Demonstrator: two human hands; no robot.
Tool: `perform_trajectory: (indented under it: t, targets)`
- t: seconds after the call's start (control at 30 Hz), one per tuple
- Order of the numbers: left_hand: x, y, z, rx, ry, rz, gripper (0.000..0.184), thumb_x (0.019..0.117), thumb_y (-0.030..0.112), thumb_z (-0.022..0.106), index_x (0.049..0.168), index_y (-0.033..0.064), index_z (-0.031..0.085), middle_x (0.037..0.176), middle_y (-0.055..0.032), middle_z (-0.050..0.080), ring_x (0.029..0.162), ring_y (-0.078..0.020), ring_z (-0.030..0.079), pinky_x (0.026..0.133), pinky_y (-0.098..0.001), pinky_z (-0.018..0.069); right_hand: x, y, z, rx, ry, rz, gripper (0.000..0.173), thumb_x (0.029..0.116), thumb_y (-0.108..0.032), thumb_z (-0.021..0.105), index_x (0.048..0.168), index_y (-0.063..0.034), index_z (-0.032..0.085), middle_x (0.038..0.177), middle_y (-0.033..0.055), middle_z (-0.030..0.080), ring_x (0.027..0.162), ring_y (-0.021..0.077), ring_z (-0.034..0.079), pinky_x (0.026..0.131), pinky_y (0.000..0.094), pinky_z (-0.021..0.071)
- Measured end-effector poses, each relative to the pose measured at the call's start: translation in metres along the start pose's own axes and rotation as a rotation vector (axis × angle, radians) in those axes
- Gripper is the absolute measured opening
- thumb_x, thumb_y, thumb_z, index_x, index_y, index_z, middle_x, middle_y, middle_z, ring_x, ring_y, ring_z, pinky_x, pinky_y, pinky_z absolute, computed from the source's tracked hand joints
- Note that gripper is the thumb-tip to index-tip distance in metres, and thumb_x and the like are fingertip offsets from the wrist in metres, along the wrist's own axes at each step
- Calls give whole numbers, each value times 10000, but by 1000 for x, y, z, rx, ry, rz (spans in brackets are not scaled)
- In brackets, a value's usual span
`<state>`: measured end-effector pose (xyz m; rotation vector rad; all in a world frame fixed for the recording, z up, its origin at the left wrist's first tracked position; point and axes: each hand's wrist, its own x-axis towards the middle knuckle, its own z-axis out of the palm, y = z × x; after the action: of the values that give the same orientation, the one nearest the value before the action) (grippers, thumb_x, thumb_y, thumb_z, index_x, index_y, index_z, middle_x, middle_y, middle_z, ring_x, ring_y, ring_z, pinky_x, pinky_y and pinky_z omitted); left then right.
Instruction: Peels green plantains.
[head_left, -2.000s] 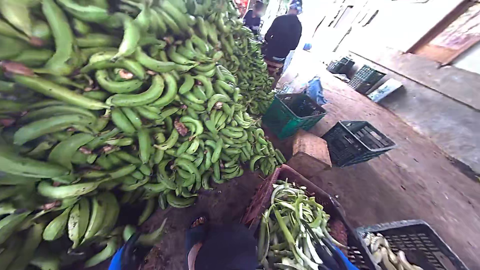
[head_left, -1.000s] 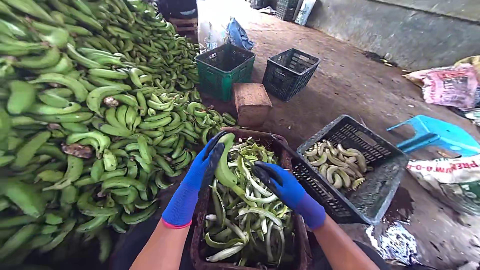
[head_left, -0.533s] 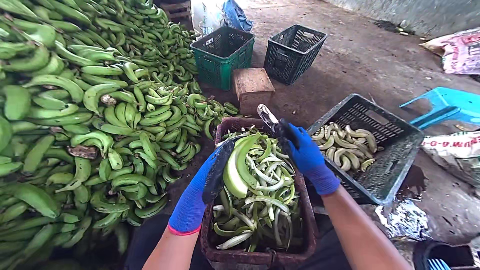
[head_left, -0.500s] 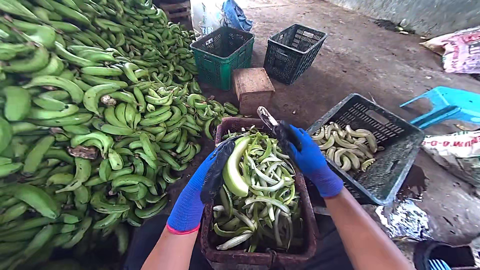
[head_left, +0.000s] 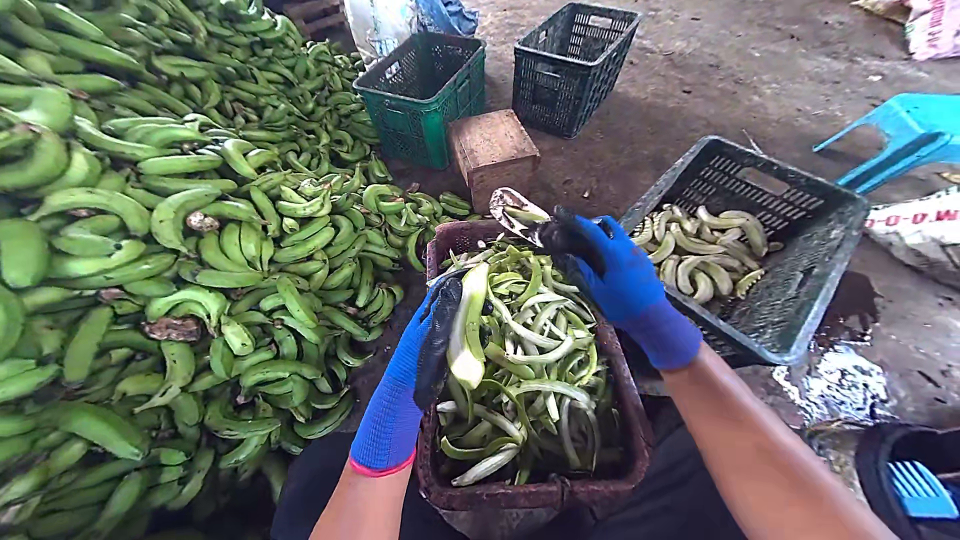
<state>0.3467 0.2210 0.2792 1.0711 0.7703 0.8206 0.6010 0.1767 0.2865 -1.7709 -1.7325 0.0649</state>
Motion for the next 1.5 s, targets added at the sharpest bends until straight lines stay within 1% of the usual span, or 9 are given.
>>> perform_trajectory:
  t: [0.17, 0.33, 0.53, 0.63, 0.8, 1.03, 1.2, 1.3, 1.5]
  targets:
    - [17, -5, -17, 179, 211, 204, 367, 1084, 241, 410, 1410, 108, 516, 1098, 13, 658, 895, -3, 631, 799, -198, 545, -31, -13, 20, 307, -284, -108, 501, 929, -327, 641, 1414, -200, 629, 1180, 137, 683, 1009, 283, 678, 833, 536, 562]
    - [16, 4, -15, 239, 309, 278, 364, 1093, 249, 420, 1415, 122, 535, 1163, 17, 660, 927, 4, 639, 819, -191, 542, -16, -18, 6, 60, -651, 95, 439, 1042, -263, 568, 1480, -234, 565, 1318, 173, 654, 1185, 372, 638, 988, 623, 477]
    - [17, 1, -17, 145, 379, 359, 386, 1090, 269, 403, 1426, 104, 496, 1064, 23, 658, 859, -1, 640, 774, -192, 553, -29, -13, 12, 276, -452, -93, 470, 944, -247, 620, 1412, -201, 631, 1231, 123, 691, 1090, 285, 678, 916, 555, 544]
    - [8, -5, -5, 45, 266, 332, 383, 1082, 209, 369, 1440, 116, 468, 1044, 38, 662, 837, -7, 644, 730, -184, 558, -24, -27, 25, 261, -471, -144, 459, 963, -223, 639, 1420, -180, 628, 1223, 174, 680, 1084, 349, 669, 901, 588, 530]
    - [-1, 0, 5, 267, 90, 103, 367, 1082, 218, 414, 1418, 119, 525, 1074, -4, 667, 863, -32, 645, 766, -209, 554, 9, 4, 8, -38, 21, -151, 506, 939, -302, 630, 1426, -163, 618, 1216, 265, 651, 1097, 472, 636, 878, 633, 510]
    - [16, -18, -26, 226, 115, 258, 426, 1095, 358, 324, 1437, 209, 529, 1223, 37, 655, 1008, -19, 633, 855, -225, 543, -21, -17, 26, 201, -463, -234, 442, 934, -306, 684, 1366, -213, 675, 1141, 136, 698, 1014, 305, 680, 850, 550, 555]
    - [1, -3, -7, 117, 84, 140, 430, 1111, 324, 280, 1379, 145, 566, 1110, 9, 680, 914, -40, 660, 771, -207, 569, 4, -2, 11, -82, 53, -122, 503, 920, -311, 686, 1403, -178, 639, 1190, 281, 652, 1046, 491, 645, 809, 645, 520]
    - [6, -3, -9, 13, 109, 92, 404, 1113, 352, 300, 1291, 151, 602, 973, 14, 683, 802, -37, 667, 678, -198, 579, 0, 3, 2, 82, -32, 33, 530, 1006, -217, 582, 1525, -164, 491, 1300, 220, 608, 1113, 395, 632, 890, 612, 519]
    - [21, -14, -23, 72, 260, 171, 317, 1088, 296, 440, 1318, 132, 585, 992, 18, 680, 827, -21, 653, 724, -210, 568, -23, -13, 22, 246, -350, -82, 479, 945, -279, 655, 1421, -234, 629, 1173, 127, 678, 1006, 285, 672, 827, 540, 552]
